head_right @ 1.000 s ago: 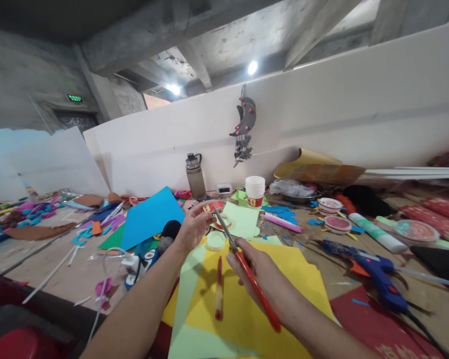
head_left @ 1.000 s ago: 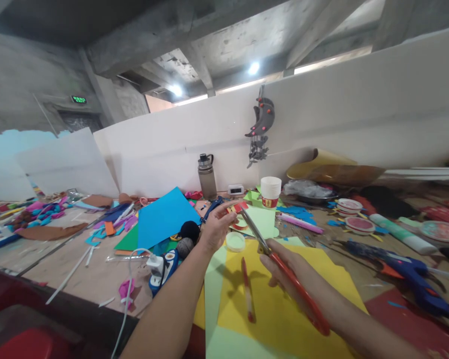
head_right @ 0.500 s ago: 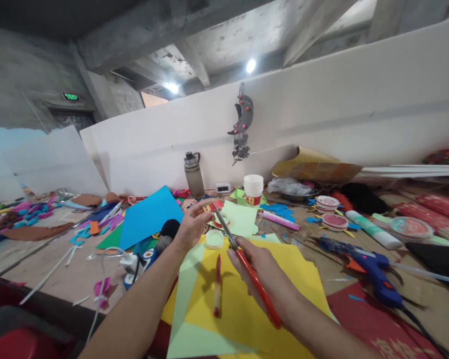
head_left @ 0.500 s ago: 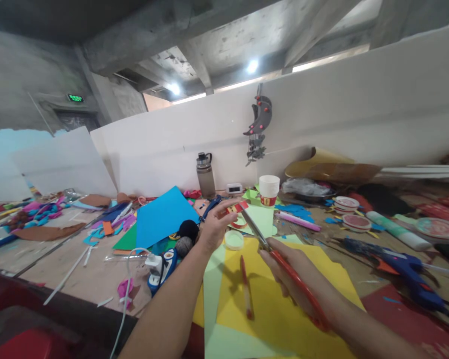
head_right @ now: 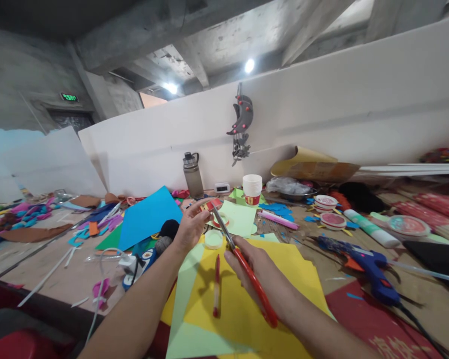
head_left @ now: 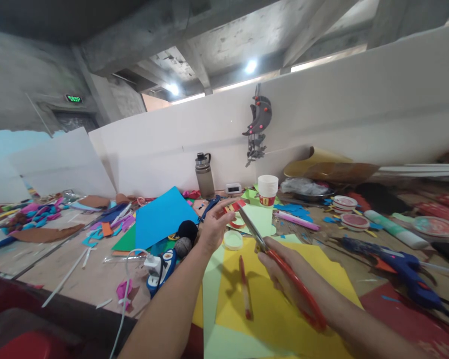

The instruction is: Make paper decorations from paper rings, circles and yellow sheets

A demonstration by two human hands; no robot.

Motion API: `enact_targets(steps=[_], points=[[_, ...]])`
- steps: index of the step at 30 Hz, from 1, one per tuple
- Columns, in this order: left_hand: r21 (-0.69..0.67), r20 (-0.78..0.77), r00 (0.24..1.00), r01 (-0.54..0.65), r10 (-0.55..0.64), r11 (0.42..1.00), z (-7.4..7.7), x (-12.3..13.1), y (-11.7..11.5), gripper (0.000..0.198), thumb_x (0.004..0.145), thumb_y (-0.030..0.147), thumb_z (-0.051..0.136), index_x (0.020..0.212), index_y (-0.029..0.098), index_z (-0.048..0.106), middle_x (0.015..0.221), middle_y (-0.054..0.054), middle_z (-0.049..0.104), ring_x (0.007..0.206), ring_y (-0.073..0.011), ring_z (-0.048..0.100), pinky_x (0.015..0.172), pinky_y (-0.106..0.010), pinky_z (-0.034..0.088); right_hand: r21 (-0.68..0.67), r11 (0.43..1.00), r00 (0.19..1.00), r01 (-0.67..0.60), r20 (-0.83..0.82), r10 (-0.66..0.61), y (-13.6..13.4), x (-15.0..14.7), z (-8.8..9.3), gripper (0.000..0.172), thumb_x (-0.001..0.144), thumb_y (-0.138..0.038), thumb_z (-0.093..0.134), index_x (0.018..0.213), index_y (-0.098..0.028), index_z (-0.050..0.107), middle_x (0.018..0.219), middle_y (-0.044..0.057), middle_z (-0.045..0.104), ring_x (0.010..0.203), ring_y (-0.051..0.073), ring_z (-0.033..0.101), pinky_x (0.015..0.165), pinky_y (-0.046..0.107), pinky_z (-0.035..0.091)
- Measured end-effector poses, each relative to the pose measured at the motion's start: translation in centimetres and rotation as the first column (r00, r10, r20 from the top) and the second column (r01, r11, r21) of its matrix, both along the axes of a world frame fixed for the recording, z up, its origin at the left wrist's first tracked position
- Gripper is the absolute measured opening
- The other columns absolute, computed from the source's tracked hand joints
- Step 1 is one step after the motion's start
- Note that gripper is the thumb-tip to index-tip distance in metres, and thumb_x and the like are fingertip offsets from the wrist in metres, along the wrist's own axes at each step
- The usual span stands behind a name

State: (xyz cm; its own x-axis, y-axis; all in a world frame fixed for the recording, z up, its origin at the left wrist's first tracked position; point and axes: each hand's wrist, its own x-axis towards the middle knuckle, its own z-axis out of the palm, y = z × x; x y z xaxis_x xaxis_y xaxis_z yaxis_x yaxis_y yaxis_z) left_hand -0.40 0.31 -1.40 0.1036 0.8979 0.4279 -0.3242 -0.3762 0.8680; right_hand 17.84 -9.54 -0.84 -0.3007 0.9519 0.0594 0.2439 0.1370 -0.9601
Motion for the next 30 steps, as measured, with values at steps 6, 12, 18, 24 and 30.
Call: enact_targets(steps=[6, 12, 18, 24, 30], points=[[0.014, -0.017, 0.999, -0.037, 0.037, 0.999, -0.1, 0.0, 0.1, 0.037, 0.07, 0.03, 0.077, 0.106, 0.021, 0.073, 0.125, -0.009, 0.064, 0.094, -0.0195, 0.063, 0.074, -0.026, 0.048, -0.019, 1.0, 1.0, -0.007, 0.011, 0.007, -0.2, -0.1, 0.7, 0.023, 0.088, -0.044, 0.045, 0.079, -0.023, 0.046, 0.055, -0.008, 0.041, 0.047, 0.009, 0.039, 0.045, 0.021, 0.03], [0.025, -0.038, 0.999, -0.033, 0.034, 0.999, 0.0, 0.0, 0.0, 0.037, 0.072, 0.03, 0.076, 0.108, 0.021, 0.073, 0.127, -0.01, 0.064, 0.101, -0.0236, 0.064, 0.08, -0.03, 0.049, -0.07, 0.997, 0.999, 0.044, 0.006, -0.044, -0.1, -0.2, 0.6, 0.021, 0.085, -0.043, 0.048, 0.079, -0.023, 0.048, 0.052, -0.009, 0.037, 0.044, 0.009, 0.037, 0.041, 0.02, 0.028], [0.036, -0.054, 0.998, -0.027, 0.029, 0.999, 0.1, 0.0, 0.1, 0.037, 0.073, 0.03, 0.075, 0.108, 0.021, 0.072, 0.124, -0.009, 0.066, 0.111, -0.0259, 0.061, 0.09, -0.034, 0.048, -0.027, 0.998, 0.997, 0.059, 0.053, -0.057, 0.4, 0.1, -0.4, 0.022, 0.085, -0.044, 0.048, 0.078, -0.023, 0.046, 0.053, -0.008, 0.041, 0.043, 0.009, 0.041, 0.04, 0.019, 0.03], [0.067, -0.082, 0.996, -0.037, 0.043, 0.997, 0.1, -0.2, 0.1, 0.037, 0.072, 0.031, 0.076, 0.108, 0.021, 0.073, 0.122, -0.009, 0.066, 0.113, -0.0267, 0.06, 0.093, -0.035, 0.047, 0.046, 0.997, 0.993, 0.057, 0.103, -0.061, 0.4, 0.3, 0.0, 0.022, 0.083, -0.044, 0.05, 0.077, -0.023, 0.049, 0.05, -0.006, 0.043, 0.044, 0.009, 0.04, 0.041, 0.02, 0.03], [0.064, -0.065, 0.997, -0.032, 0.036, 0.997, 0.2, 0.0, 0.0, 0.037, 0.073, 0.032, 0.075, 0.107, 0.021, 0.073, 0.121, -0.01, 0.067, 0.111, -0.0265, 0.061, 0.09, -0.034, 0.048, 0.048, 0.991, 0.99, 0.123, 0.06, -0.126, -0.8, 0.0, 1.1, 0.023, 0.085, -0.044, 0.049, 0.075, -0.023, 0.048, 0.06, -0.003, 0.048, 0.05, 0.011, 0.044, 0.043, 0.021, 0.032]])
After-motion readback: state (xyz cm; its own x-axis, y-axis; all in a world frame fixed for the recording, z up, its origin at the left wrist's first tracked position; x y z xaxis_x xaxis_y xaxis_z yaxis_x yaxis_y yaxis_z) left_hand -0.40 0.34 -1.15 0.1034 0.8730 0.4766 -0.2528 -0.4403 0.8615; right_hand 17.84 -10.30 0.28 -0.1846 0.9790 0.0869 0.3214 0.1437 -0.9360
